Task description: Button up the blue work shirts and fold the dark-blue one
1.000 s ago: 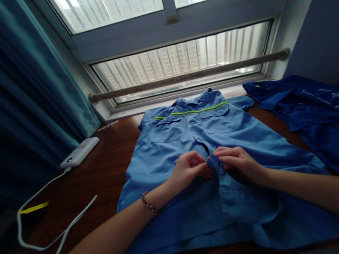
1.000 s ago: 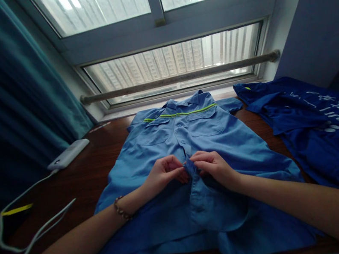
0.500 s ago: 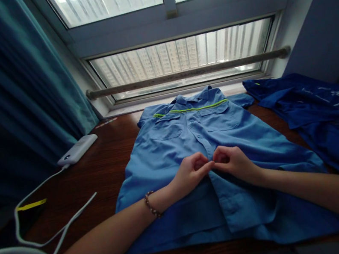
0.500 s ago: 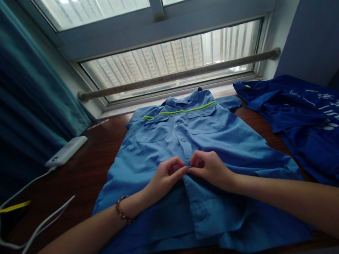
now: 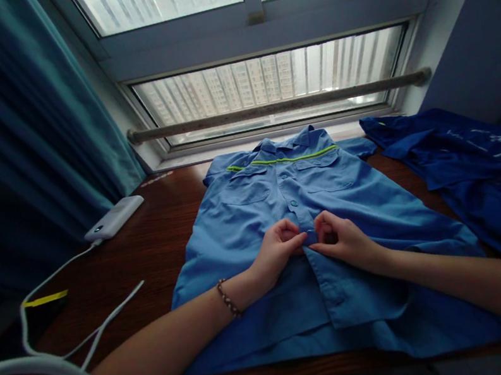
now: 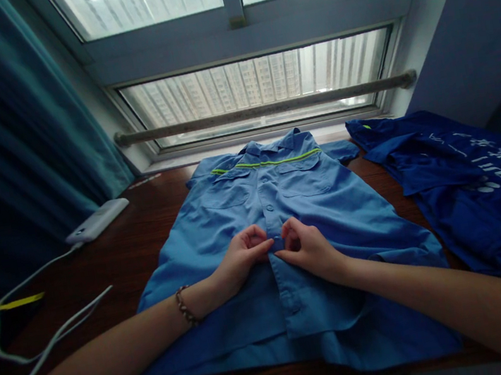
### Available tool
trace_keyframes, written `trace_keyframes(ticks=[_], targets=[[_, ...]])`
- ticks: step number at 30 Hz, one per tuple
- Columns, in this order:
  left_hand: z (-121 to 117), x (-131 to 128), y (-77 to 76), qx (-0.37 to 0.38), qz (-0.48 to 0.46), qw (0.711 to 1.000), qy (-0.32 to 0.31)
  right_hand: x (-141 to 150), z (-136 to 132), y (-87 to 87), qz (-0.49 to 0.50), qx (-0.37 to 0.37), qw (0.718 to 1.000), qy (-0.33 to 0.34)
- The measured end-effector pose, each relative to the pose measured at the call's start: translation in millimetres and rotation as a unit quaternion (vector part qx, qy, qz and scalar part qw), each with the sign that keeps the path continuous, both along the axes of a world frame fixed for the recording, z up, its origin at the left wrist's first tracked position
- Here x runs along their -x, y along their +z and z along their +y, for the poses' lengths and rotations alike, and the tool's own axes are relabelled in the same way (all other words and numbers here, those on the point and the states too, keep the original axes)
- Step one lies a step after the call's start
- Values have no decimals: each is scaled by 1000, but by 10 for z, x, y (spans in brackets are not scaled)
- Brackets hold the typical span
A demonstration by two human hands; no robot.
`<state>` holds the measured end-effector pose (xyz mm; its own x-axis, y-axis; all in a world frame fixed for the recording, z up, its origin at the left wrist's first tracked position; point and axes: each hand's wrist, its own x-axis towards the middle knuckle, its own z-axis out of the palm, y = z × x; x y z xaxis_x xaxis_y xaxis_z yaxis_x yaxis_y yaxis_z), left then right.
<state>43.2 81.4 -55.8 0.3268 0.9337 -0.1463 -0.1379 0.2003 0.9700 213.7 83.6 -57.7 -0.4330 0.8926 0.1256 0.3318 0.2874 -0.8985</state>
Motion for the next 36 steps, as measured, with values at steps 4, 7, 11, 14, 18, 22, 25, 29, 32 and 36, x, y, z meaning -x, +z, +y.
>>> trace_keyframes(ticks=[4, 7, 11, 14, 18, 22, 25, 29, 32, 36], targets=[[15, 8, 24, -17, 1, 1000, 7, -6, 23, -8, 14, 25, 1000, 8], [18, 15, 31, -60, 18, 998, -13, -10, 43, -11, 21, 34, 999, 16], [-1, 21, 3, -116, 49, 991, -46, -14, 67, -27, 37, 69, 996, 36], [-22, 9, -20, -140, 73, 986, -48, -18, 77, -49, 38, 80, 995, 42], [-42, -15, -10, -158, 99, 981, -53, -21, 106, -72, 38, 87, 995, 41], [-55, -23, 27, -163, 99, 980, -63, -17, 134, -84, 55, 121, 989, 62], [-58, -23, 34, -154, 90, 982, -64, -13, 108, -85, 56, 106, 992, 46], [-51, -35, 22, -117, 67, 990, -49, -16, 37, -62, -5, -1, 1000, 10], [-47, -52, 25, -71, 54, 995, -34, -21, 9, -41, -50, -38, 998, 9], [-47, -59, 29, -8, 15, 1000, -22, -24, 3, -34, -74, -64, 995, 18]])
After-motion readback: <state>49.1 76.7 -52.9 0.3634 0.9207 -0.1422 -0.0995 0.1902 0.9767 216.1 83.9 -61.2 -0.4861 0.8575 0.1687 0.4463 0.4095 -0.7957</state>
